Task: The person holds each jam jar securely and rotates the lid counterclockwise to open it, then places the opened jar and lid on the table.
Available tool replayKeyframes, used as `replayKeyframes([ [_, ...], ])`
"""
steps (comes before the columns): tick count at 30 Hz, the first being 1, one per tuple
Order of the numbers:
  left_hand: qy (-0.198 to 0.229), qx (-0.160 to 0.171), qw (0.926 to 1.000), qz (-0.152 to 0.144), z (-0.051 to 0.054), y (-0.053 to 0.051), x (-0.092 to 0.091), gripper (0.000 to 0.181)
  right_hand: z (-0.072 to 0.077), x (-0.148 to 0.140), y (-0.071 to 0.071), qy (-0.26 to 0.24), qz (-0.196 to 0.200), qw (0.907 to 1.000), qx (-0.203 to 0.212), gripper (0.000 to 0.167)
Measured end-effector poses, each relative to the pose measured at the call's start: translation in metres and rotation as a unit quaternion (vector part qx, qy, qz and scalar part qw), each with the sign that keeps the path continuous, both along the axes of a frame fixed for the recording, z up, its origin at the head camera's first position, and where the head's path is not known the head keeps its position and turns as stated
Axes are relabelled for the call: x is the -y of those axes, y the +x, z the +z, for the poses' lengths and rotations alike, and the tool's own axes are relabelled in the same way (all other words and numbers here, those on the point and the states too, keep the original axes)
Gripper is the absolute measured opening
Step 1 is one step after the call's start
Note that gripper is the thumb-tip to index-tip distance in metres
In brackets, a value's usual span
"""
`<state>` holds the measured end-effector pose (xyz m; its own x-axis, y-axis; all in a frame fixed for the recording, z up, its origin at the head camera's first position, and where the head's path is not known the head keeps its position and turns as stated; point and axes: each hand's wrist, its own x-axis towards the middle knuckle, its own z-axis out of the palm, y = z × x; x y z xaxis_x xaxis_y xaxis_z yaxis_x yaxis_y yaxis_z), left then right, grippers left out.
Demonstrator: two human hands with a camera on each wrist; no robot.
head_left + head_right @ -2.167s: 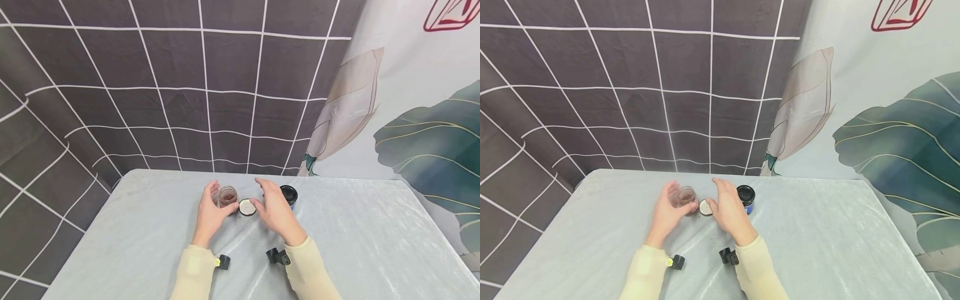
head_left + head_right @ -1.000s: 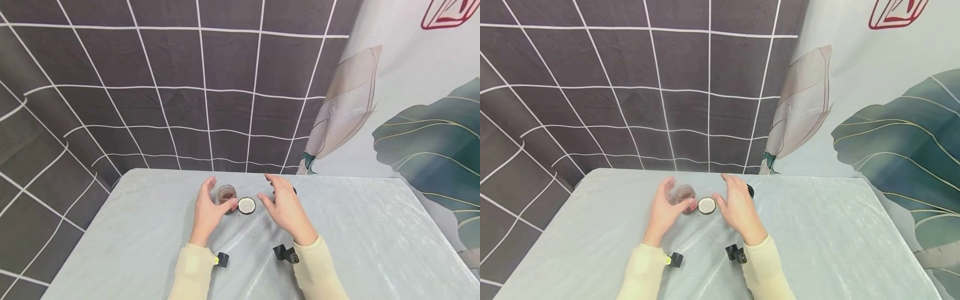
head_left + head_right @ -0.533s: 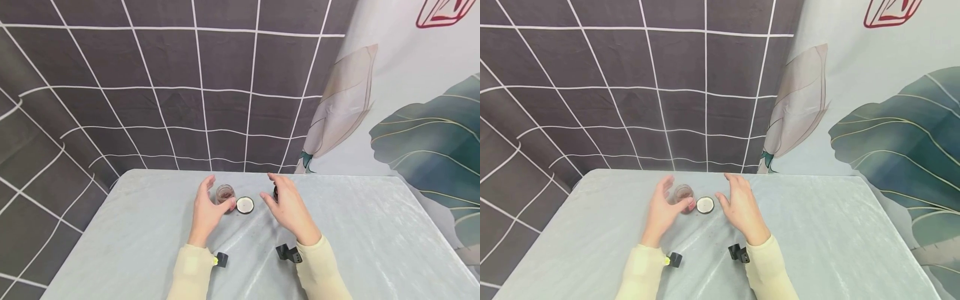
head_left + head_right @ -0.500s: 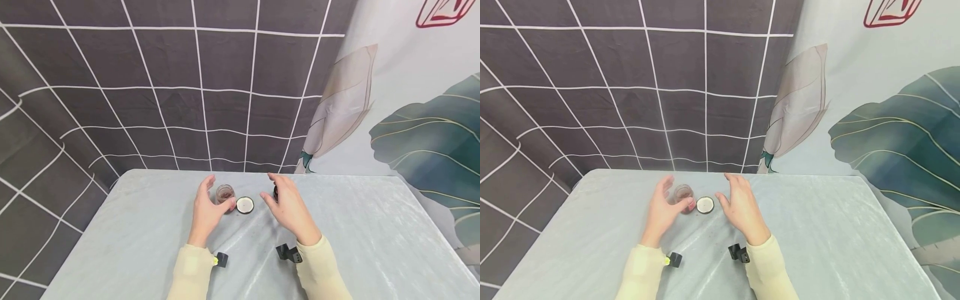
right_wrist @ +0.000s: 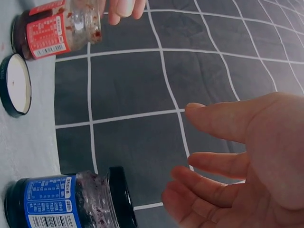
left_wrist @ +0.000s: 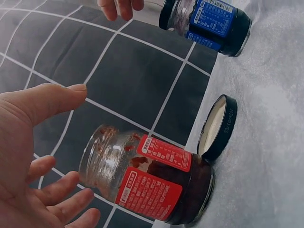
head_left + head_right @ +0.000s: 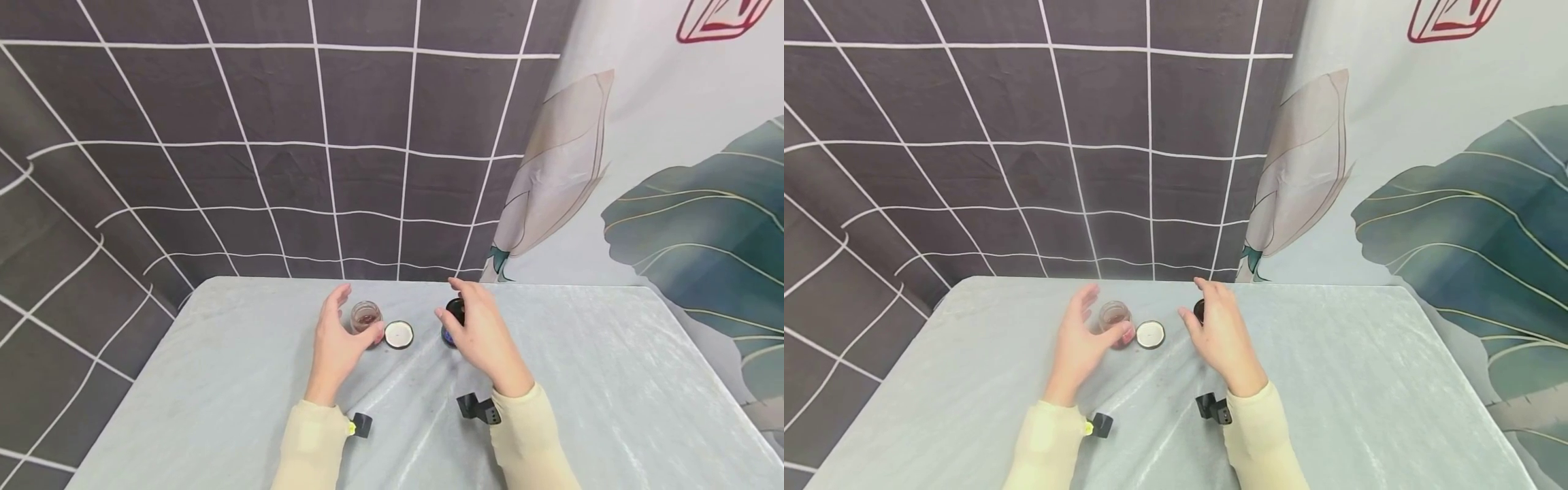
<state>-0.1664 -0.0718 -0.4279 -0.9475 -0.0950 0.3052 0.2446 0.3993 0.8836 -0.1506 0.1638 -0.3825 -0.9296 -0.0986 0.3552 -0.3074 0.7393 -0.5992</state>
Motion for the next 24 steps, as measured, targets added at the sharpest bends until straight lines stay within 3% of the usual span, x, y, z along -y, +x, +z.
replayKeyframes([
  [24,-0.021,-0.023,0.9994,-0.011,0.010,0.006,-0.007,0.083,-0.002,-0.015,-0.002,0.014,-0.030,0.9988,0.036,0.053],
])
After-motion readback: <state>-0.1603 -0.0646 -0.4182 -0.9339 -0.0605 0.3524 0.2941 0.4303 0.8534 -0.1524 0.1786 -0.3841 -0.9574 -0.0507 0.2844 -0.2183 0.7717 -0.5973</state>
